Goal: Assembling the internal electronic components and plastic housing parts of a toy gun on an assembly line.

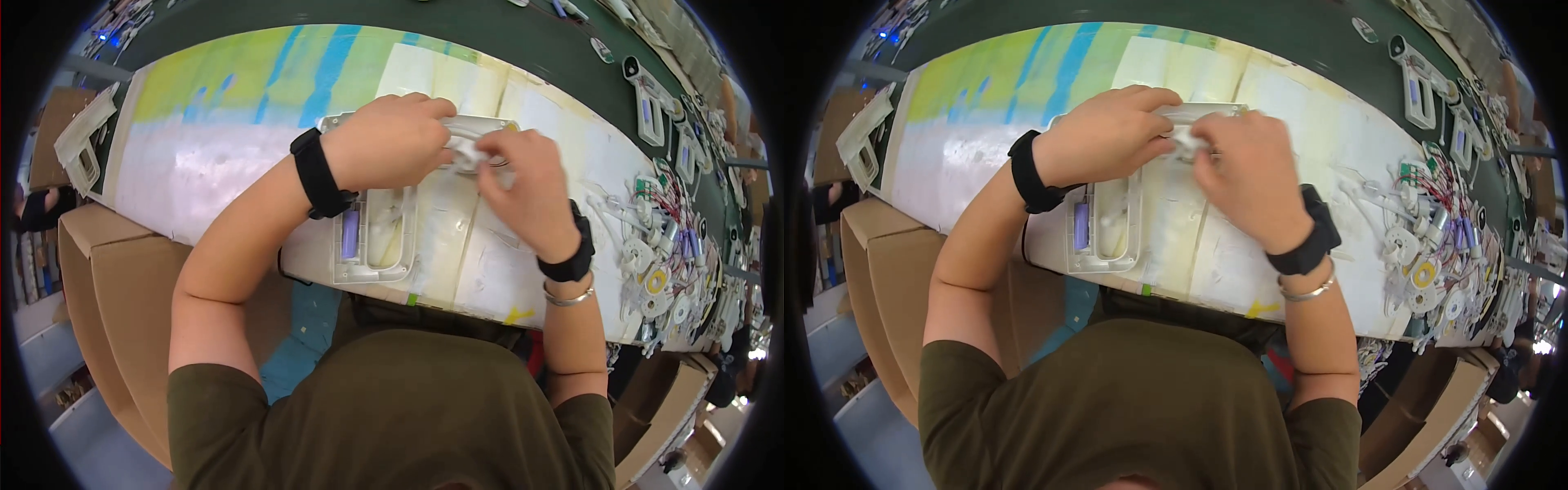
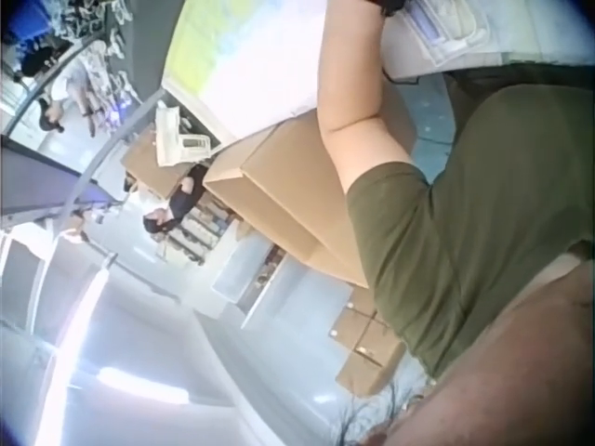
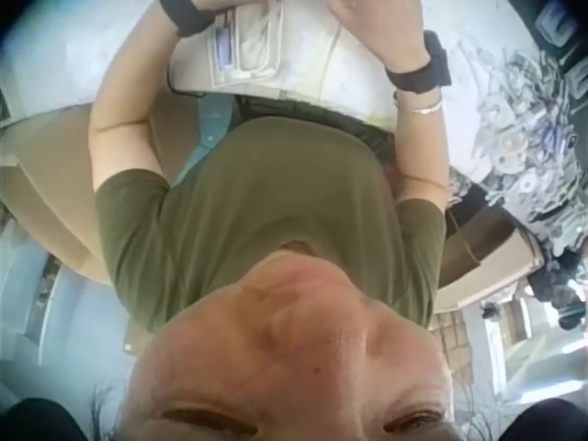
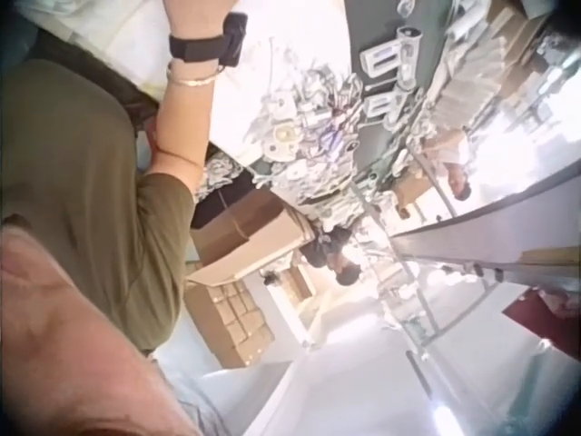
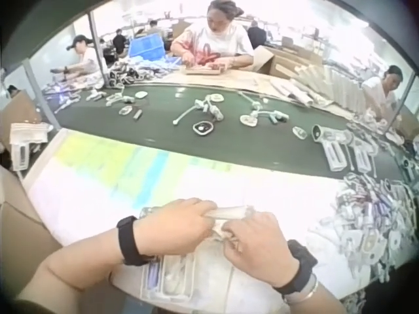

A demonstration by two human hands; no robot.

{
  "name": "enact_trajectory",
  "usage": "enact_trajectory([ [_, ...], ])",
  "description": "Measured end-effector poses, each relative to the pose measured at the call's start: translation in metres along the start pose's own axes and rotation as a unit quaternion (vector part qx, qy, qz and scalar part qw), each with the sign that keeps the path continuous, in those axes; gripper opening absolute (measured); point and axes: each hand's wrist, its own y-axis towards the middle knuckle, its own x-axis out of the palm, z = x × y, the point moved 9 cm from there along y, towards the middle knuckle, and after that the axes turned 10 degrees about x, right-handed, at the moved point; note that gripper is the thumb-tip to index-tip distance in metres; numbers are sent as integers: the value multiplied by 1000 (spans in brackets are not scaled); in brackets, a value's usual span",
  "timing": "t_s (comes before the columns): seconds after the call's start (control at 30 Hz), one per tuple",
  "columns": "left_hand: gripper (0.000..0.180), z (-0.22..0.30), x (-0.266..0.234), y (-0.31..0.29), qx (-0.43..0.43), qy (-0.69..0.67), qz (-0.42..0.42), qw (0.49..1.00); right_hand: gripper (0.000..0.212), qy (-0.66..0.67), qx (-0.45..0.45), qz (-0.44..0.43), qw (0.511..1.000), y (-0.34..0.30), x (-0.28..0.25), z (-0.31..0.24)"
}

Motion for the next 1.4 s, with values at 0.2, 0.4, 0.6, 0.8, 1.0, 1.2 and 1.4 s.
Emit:
enact_trajectory([
  [0.2, 14, -1, 9, 8, 14, 17, -55, 998, 21, 37, 37, -92, 994, 8, 7, 20],
  [0.4, 12, -1, 9, 9, 18, 26, -33, 999, 19, -40, -76, -21, 996, 2, 4, -16],
  [0.6, 13, -8, 17, 17, -14, 29, -69, 997, 18, 190, 119, -81, 971, 20, -9, 45],
  [0.8, 12, -24, 13, 17, -74, -171, -35, 982, 23, 263, 177, -118, 941, 9, -1, 67],
  [1.0, 14, -16, 25, 17, -28, 16, -138, 990, 22, 136, 87, -74, 984, 7, -6, 54],
  [1.2, 11, -8, 20, 20, 2, 8, -88, 996, 19, 172, 159, -135, 963, 8, 7, 65],
  [1.4, 8, -6, 21, 28, 4, 11, -116, 993, 18, 243, 194, -135, 941, 8, 4, 69],
])
